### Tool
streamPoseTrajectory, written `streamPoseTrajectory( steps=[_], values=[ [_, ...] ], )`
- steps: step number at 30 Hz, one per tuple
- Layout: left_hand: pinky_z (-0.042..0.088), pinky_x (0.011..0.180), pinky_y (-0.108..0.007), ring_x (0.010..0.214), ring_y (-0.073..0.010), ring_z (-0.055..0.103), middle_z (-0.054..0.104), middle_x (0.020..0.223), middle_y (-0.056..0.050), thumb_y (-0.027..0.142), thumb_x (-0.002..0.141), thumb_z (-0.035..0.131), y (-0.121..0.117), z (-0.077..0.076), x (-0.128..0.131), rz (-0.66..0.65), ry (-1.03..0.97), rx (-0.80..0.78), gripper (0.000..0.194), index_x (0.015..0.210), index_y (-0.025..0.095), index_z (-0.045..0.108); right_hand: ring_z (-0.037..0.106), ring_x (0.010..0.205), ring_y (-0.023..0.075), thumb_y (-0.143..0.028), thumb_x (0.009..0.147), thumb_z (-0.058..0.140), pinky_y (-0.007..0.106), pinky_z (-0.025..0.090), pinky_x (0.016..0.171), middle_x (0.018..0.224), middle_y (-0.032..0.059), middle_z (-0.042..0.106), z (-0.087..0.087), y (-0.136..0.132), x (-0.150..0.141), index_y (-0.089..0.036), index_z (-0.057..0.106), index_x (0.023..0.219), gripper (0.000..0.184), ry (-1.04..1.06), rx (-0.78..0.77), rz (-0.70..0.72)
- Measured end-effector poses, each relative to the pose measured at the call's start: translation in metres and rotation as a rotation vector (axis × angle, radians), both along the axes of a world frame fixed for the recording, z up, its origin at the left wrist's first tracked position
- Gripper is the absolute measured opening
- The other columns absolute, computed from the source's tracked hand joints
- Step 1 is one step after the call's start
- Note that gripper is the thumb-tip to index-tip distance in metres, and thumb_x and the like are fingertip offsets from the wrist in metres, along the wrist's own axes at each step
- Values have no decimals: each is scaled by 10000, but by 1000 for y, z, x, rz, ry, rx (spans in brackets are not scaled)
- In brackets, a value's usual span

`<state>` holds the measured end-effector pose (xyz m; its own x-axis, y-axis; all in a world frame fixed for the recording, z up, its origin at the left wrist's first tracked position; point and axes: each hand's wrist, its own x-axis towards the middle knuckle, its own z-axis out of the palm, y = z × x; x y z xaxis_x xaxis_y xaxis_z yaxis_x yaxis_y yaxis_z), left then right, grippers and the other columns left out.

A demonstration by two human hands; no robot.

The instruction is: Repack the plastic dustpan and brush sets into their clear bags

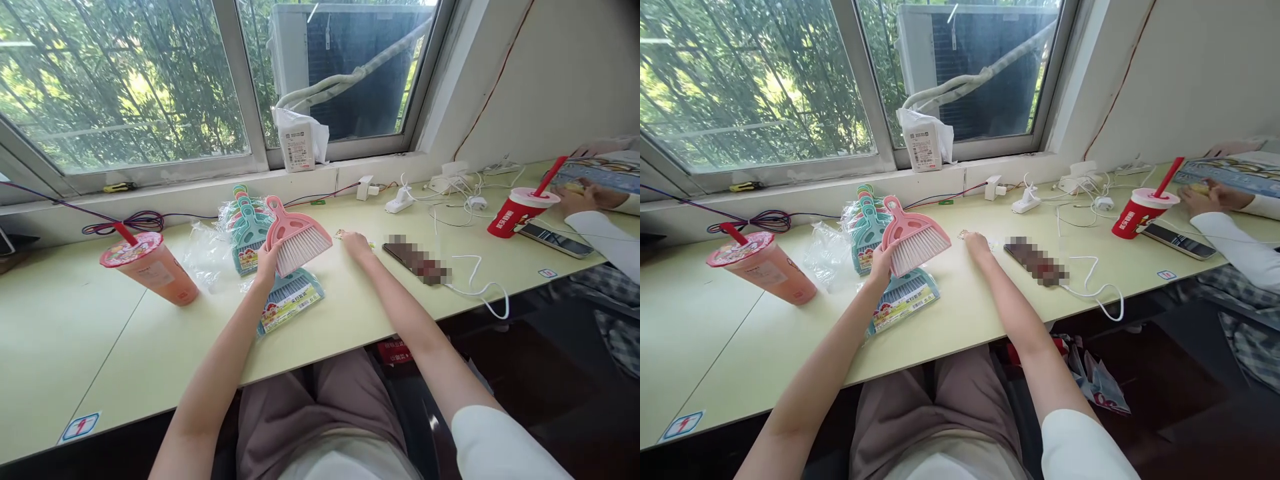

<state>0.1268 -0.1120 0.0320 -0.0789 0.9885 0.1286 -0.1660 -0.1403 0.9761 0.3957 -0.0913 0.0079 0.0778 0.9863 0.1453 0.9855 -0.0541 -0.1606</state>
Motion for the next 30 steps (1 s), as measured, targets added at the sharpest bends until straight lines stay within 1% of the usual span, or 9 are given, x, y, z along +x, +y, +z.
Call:
streamPoseTrajectory(
  steps=[5,8,10,12,16,18,26,28,30],
  values=[
    [476,700,-279,853,-199,624,681,979,-91,449,649,721,2,-5,0,12,10,16,460,985,143,653,541,1188,215,-276,940,516,302,391,957,1300,101,614,-4,0,-15,-235,599,1274,346,104,56,229],
    [478,711,-286,851,-198,624,679,977,-92,449,655,708,4,-6,-1,26,2,26,456,987,142,646,417,1306,258,-358,911,571,408,335,1028,1432,100,503,-5,2,-8,-259,570,1308,410,142,108,120],
    [479,723,-292,850,-197,626,677,973,-89,447,660,702,5,-7,-2,30,2,26,453,994,147,641,410,1300,288,-380,915,556,460,324,1027,1425,128,502,-6,3,2,-232,553,1325,436,147,96,-20],
    [480,730,-300,845,-198,628,673,955,-83,444,659,702,5,-7,-3,37,7,19,448,994,153,639,435,1269,297,-374,900,576,445,348,1003,1373,139,539,-5,4,13,-204,597,1268,406,160,45,-101],
    [479,732,-309,830,-203,624,667,900,-75,442,636,708,3,-5,-2,58,8,-3,433,951,152,639,531,1149,216,-266,838,647,300,396,904,1220,88,626,-3,7,23,-207,681,1086,257,231,-30,-26],
    [475,729,-304,824,-200,621,665,894,-73,450,630,709,2,-4,-2,59,6,-1,430,931,152,639,557,1098,190,-227,812,665,278,396,864,1153,65,658,-3,8,20,-207,674,1062,251,262,-37,0],
    [473,745,-310,861,-204,621,667,971,-94,450,649,720,1,-6,-4,53,6,-53,470,995,140,649,581,1076,222,-244,737,747,354,373,873,1114,40,692,-2,7,13,-222,659,1056,332,365,-52,-64],
    [473,749,-313,865,-205,621,665,967,-91,449,650,722,1,-6,-4,50,1,-49,461,988,144,650,590,1053,238,-239,755,729,372,374,871,1089,57,699,-1,6,14,-222,685,1031,280,363,-34,-73],
    [473,747,-311,858,-202,620,662,956,-85,441,648,724,1,-5,-4,55,-5,-47,440,967,148,648,582,1058,260,-235,820,653,400,363,889,1060,80,704,2,5,14,-219,713,968,160,333,85,-63]
  ],
)
